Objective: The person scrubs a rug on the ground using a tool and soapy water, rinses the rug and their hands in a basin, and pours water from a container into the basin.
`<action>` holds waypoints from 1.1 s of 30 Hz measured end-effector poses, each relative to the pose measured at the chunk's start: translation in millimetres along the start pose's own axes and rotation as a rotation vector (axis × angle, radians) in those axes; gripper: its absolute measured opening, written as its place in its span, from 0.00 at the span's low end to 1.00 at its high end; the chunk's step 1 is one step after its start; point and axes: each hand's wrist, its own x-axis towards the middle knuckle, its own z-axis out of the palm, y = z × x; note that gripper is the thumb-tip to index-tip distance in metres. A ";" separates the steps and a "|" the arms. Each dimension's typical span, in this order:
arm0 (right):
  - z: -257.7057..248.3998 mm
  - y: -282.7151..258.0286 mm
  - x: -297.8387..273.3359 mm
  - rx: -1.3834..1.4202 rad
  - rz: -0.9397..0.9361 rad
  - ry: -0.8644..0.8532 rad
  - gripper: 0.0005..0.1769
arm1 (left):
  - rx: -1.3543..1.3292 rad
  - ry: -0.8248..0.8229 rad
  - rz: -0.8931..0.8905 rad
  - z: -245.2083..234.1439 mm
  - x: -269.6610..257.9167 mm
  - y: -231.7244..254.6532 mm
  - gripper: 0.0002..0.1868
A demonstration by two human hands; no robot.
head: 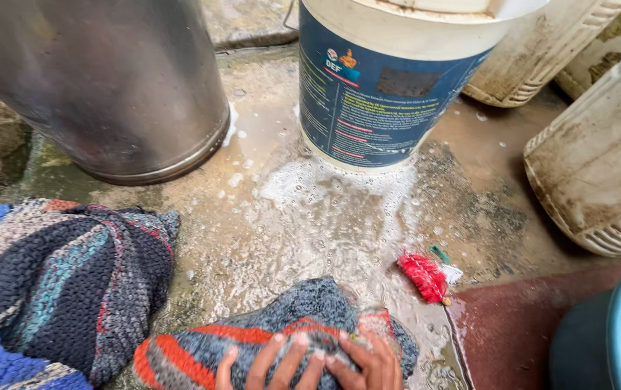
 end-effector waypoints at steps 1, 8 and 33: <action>-3.2 -3.5 1.0 -0.020 -0.096 0.077 0.12 | -0.076 -0.122 -0.037 -8.5 -6.3 6.5 0.15; 1.2 -11.5 153.1 0.041 0.243 -0.288 0.16 | -0.207 -0.871 -0.467 35.3 104.8 -42.0 0.27; 6.0 3.9 162.6 0.109 0.176 -0.366 0.15 | -0.178 -0.952 -0.393 32.8 113.7 -43.9 0.27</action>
